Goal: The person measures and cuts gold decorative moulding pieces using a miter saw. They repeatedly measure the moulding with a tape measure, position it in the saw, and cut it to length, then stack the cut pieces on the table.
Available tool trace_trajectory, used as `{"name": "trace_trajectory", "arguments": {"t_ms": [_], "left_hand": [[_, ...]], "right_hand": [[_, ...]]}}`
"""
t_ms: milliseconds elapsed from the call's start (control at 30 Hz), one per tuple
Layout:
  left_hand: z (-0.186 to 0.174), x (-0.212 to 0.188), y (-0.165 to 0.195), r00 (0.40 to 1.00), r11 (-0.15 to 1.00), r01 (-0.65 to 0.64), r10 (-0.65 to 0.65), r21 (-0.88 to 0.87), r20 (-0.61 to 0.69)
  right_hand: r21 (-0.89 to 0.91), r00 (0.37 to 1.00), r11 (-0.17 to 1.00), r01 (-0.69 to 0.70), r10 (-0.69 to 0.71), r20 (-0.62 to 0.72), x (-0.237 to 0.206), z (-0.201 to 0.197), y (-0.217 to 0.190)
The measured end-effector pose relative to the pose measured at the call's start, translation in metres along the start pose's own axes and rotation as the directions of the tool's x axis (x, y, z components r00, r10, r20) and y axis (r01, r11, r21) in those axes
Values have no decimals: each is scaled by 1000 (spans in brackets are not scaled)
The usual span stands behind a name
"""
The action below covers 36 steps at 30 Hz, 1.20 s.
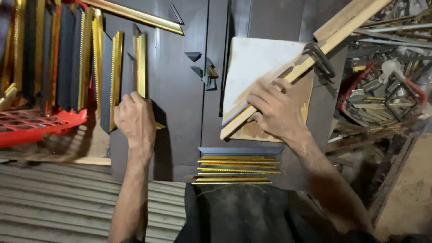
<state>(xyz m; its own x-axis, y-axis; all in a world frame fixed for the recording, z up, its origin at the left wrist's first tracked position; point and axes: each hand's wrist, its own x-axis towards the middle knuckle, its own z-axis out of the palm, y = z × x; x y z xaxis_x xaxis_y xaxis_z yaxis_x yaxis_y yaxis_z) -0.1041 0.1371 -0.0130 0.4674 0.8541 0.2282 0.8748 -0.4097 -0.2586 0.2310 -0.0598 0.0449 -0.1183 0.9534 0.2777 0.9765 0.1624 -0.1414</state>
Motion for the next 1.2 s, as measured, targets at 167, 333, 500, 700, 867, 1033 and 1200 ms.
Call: {"name": "trace_trajectory", "arguments": {"t_ms": [167,333,500,700,867,1033,1200], "left_hand": [[-41,-2,-4,959,875,236,-281,-422,-46],[-84,-33,25,993,792,-95,28,-603,-119],[-111,-76,115,988,167,63,-153,-984,37],[-142,-72,136,919,389,-393,132,-833,-372],[-160,-58,112,834,858,-301,25,-416,-551],[-118,-54,118,985,398,92,96,-913,141],[-90,-72,111,967,283,192,108,-940,230]], "right_hand": [[332,998,941,65,-70,3,-26,5,-34],[157,994,987,30,-14,-105,-45,-10,-93],[529,734,811,-251,516,-442,-5,-10,-94],[878,729,288,-383,678,95,-5,-16,-108],[171,990,985,-17,41,-137,3,-21,-40],[-132,999,991,4,-10,-45,33,-5,-23],[28,978,978,-209,208,33,23,16,-36]]}}
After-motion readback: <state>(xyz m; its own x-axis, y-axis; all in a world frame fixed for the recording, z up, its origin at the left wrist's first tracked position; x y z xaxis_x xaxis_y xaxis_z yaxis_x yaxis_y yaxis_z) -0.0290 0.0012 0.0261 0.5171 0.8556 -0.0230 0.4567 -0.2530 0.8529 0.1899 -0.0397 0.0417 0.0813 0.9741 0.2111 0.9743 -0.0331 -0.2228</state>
